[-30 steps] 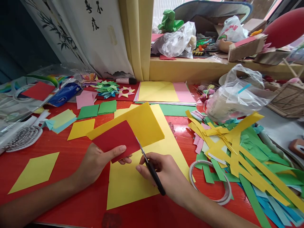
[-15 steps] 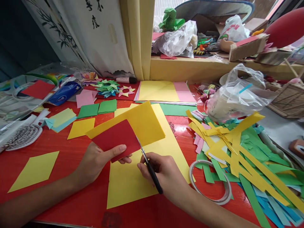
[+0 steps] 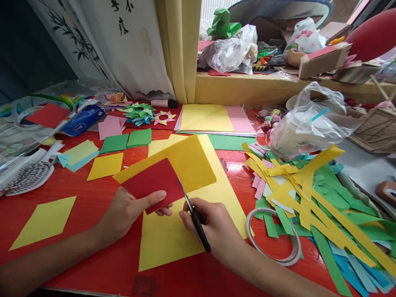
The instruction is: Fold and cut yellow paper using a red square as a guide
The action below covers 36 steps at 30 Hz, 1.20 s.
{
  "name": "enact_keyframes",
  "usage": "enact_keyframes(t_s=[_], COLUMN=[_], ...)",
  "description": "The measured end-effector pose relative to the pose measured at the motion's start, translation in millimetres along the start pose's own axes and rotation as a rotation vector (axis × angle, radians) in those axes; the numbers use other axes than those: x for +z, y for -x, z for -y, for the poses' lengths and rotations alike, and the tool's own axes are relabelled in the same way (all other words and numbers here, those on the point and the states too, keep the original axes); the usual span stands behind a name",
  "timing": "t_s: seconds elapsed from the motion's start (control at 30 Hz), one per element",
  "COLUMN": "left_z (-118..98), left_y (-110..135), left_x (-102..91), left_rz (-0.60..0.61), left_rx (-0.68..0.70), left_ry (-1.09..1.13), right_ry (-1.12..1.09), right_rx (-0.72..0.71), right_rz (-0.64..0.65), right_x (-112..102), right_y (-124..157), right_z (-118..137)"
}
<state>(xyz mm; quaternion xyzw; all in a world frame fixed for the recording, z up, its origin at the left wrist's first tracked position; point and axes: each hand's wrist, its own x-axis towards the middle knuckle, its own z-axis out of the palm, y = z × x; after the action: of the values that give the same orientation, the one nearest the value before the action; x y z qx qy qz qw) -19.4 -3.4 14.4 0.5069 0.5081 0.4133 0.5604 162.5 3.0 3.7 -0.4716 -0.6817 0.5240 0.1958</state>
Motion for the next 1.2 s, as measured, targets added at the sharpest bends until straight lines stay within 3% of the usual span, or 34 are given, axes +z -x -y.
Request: enact_keyframes(t_s=[0.33, 1.2], left_z=[-3.9, -0.8], left_y=[0.1, -0.6], left_x=[0.2, 3.0], left_rz=[-0.013, 0.036], left_rx=[-0.038, -0.024], left_ry=[-0.044, -0.002], right_ry=[-0.164, -0.154], right_rx=[0.037, 0.022], right_rz=[0.016, -0.005], right_x=[0.6, 4.5], right_y=[-2.1, -3.7], right_z=[-2.9, -7.5])
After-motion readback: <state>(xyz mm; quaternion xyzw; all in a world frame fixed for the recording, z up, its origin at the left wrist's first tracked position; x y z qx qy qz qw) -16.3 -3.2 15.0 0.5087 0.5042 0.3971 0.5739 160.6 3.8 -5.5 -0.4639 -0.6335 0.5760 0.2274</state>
